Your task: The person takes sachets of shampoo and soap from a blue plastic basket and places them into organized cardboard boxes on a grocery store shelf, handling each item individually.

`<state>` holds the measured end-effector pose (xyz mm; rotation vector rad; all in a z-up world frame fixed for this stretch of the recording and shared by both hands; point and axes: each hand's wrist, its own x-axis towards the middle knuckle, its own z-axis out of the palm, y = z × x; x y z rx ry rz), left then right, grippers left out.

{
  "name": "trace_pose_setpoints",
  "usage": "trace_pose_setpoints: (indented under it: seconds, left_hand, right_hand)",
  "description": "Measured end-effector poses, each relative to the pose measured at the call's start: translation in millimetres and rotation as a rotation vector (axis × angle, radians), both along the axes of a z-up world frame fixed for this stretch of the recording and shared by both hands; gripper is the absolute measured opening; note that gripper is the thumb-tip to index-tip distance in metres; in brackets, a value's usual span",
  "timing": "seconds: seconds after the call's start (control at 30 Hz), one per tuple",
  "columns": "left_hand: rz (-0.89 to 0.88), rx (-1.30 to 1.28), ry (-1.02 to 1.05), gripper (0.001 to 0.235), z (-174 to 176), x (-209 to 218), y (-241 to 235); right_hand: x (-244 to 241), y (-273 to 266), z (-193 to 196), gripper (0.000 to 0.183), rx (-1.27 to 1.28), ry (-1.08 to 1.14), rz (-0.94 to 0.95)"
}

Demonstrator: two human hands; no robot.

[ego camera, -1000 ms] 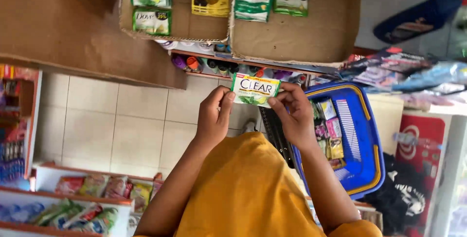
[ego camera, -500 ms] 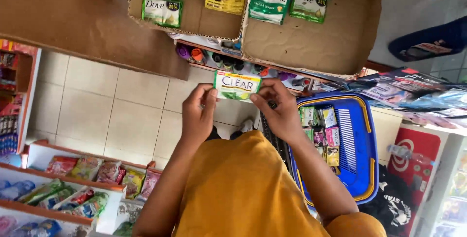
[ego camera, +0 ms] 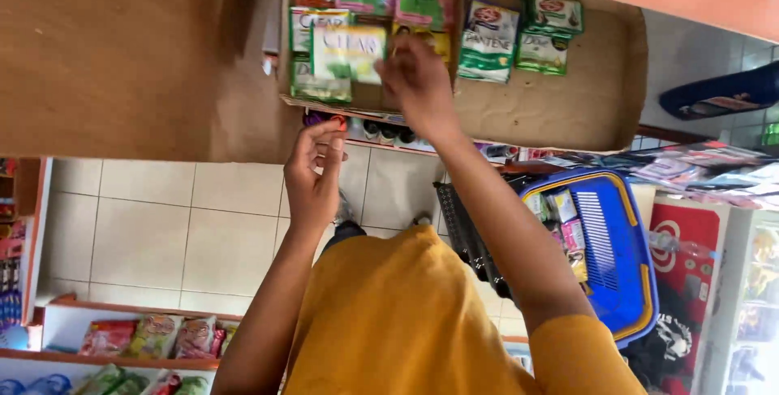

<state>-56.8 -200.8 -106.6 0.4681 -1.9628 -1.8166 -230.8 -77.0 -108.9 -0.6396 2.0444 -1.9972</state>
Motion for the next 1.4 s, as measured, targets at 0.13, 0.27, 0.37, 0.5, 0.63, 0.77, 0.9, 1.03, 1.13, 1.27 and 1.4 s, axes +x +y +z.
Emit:
trace_pose_setpoints:
  seconds: [0.13, 0.27, 0.37, 0.5, 0.63, 0.77, 0.9, 1.03, 1.13, 1.27, 1.4]
  left_hand:
    - [-0.079, 0.014, -0.081, 0.024, 5, -1, -34]
    - [-0.155, 0.003, -0.117, 0.019, 6, 2, -57]
    - [-0.221, 0.028, -0.075, 0.018, 9, 1, -66]
    - [-0.292, 0.000, -0.050, 0.023, 8, -2, -69]
    - [-0.377, 0.033, -0.033, 0.027, 22, -5, -67]
    - [-0.504, 0.052, -0.096, 0.028, 49, -5, -62]
    - [-0.701, 0.337, 0.035, 0.027, 95, 11, -45]
    - [-0.871, 0.360, 0.047, 0.027, 124, 33, -26]
    - [-1.016, 0.402, 0.026, 0.028, 131, 57, -7]
    - [-1.294, 0.432, 0.030, 0.029, 122, 75, 21]
    - [-1.590, 0.512, -0.040, 0.030, 109, 96, 42]
  right_hand:
    - [-29, -55, 1, 0.010, 0.268, 0.069, -0.043]
    - [-48, -79, -35, 0.019, 0.442, 0.174, -0.170]
    - [-45, -85, -35, 0.018, 0.473, 0.231, -0.203]
    - [-40, -90, -22, 0.022, 0.669, 0.230, -0.307]
    - [-36, -84, -20, 0.026, 0.752, 0.413, -0.324]
    - [-17, -65, -14, 0.022, 0.790, 0.493, -0.350]
    - [49, -19, 16, 0.031, 0.600, 0.574, -0.343]
    - [119, 30, 15, 0.018, 0.396, 0.412, -0.257]
    - [159, 67, -8, 0.004, 0.382, 0.302, -0.315]
    - [201, 103, -45, 0.008, 0.402, 0.199, -0.544]
    - [234, 126, -49, 0.009, 0.413, 0.058, -0.722]
